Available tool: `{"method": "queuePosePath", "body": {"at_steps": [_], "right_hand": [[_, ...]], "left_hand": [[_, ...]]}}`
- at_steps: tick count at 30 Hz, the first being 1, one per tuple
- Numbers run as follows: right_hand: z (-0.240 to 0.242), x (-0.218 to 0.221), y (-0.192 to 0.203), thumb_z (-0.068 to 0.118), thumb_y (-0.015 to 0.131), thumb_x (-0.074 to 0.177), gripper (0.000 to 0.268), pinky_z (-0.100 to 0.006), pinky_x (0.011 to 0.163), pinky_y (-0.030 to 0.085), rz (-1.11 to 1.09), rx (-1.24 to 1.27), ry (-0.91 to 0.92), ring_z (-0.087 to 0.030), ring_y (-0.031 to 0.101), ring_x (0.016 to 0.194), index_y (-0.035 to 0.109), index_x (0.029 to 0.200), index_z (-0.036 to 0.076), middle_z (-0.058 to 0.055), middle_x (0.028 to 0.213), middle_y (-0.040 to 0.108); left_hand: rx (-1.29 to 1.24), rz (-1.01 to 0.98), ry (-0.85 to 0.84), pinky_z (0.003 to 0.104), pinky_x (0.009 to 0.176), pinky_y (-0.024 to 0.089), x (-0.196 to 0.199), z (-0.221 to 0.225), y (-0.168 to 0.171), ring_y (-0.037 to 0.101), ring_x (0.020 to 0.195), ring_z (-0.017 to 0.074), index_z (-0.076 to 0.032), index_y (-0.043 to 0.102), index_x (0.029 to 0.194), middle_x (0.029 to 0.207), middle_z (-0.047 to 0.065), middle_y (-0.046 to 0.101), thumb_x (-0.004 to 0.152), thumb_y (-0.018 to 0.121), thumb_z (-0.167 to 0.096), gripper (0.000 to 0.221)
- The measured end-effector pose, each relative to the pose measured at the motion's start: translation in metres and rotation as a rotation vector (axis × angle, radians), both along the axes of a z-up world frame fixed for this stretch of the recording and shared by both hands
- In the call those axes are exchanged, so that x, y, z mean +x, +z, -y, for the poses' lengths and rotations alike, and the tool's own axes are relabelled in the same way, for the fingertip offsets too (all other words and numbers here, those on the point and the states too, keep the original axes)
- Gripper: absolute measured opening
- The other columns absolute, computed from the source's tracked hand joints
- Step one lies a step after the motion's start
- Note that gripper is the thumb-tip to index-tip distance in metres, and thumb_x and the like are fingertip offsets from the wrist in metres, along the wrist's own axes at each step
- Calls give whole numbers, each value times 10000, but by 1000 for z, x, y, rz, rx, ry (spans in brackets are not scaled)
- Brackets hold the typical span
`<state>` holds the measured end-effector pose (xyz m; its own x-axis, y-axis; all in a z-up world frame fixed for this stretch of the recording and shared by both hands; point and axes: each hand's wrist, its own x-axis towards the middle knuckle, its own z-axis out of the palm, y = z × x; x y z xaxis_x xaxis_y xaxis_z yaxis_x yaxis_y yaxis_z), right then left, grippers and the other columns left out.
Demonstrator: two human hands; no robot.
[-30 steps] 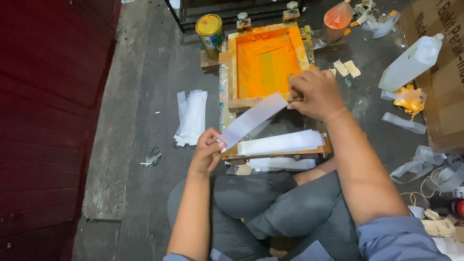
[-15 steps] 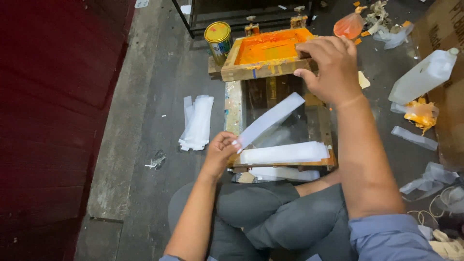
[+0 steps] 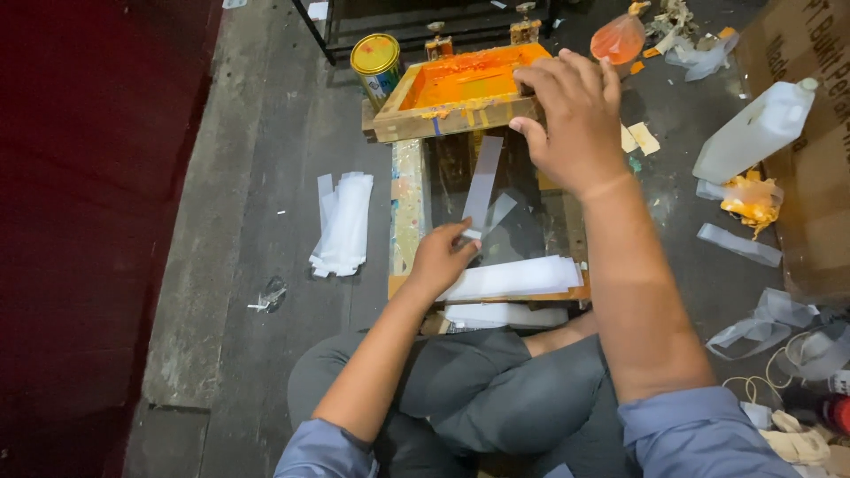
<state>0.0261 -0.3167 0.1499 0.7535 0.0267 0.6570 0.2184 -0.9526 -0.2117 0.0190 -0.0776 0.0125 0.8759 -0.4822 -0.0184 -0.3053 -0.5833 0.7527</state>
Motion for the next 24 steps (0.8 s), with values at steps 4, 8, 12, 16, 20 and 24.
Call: {"method": "queuePosePath", "body": {"at_steps": [4, 8, 12, 16, 20, 24], "right_hand": [[-1, -1, -1, 176, 787, 907, 497, -573, 1182, 211, -21, -15, -24, -342, 447, 1378, 622, 1371, 108, -90, 1361, 625], [-2, 1, 1, 183, 777, 897, 487, -542, 1176, 229, 1, -15, -7, -340, 462, 1378, 637, 1357, 105, -88, 1361, 640], [-3, 0, 1, 215, 753, 897, 498, -548, 1196, 223, -8, -9, -16, -352, 471, 1388, 627, 1367, 107, -98, 1386, 631], [2, 2, -4, 286, 781, 913, 548, -696, 1159, 219, -162, -1, -51, -372, 435, 1403, 588, 1416, 188, -84, 1368, 584], [0, 0, -1, 278, 759, 942, 500, -694, 1173, 210, -192, 30, -48, -361, 440, 1407, 598, 1409, 200, -72, 1361, 590], [-1, -2, 1, 270, 744, 962, 479, -685, 1183, 211, -230, 21, -54, -360, 449, 1412, 599, 1414, 209, -90, 1373, 596]], "left_hand": [[103, 166, -18, 451, 1021, 446, -4, -6, -11, 564, 1228, 404, -103, 652, 1346, 1387, 243, 598, 849, 726, -265, 528], [261, 353, -217, 559, 1136, 266, 0, -7, -12, 403, 1432, 361, -166, 668, 1325, 1510, 93, 524, 923, 578, -543, 558], [343, 287, -278, 646, 1161, 218, 5, -3, -16, 385, 1438, 381, -163, 668, 1319, 1487, 65, 544, 941, 483, -615, 619], [416, 172, -381, 658, 1175, 247, 4, -5, 28, 426, 1444, 402, -145, 621, 1400, 1505, 138, 536, 1034, 431, -569, 592], [464, 105, -399, 645, 1181, 242, 4, -4, 33, 409, 1456, 387, -156, 585, 1439, 1542, 131, 486, 1038, 417, -562, 595], [487, 113, -391, 623, 1166, 268, 1, -2, 43, 406, 1456, 388, -141, 558, 1463, 1547, 148, 460, 1036, 422, -559, 613]]}}
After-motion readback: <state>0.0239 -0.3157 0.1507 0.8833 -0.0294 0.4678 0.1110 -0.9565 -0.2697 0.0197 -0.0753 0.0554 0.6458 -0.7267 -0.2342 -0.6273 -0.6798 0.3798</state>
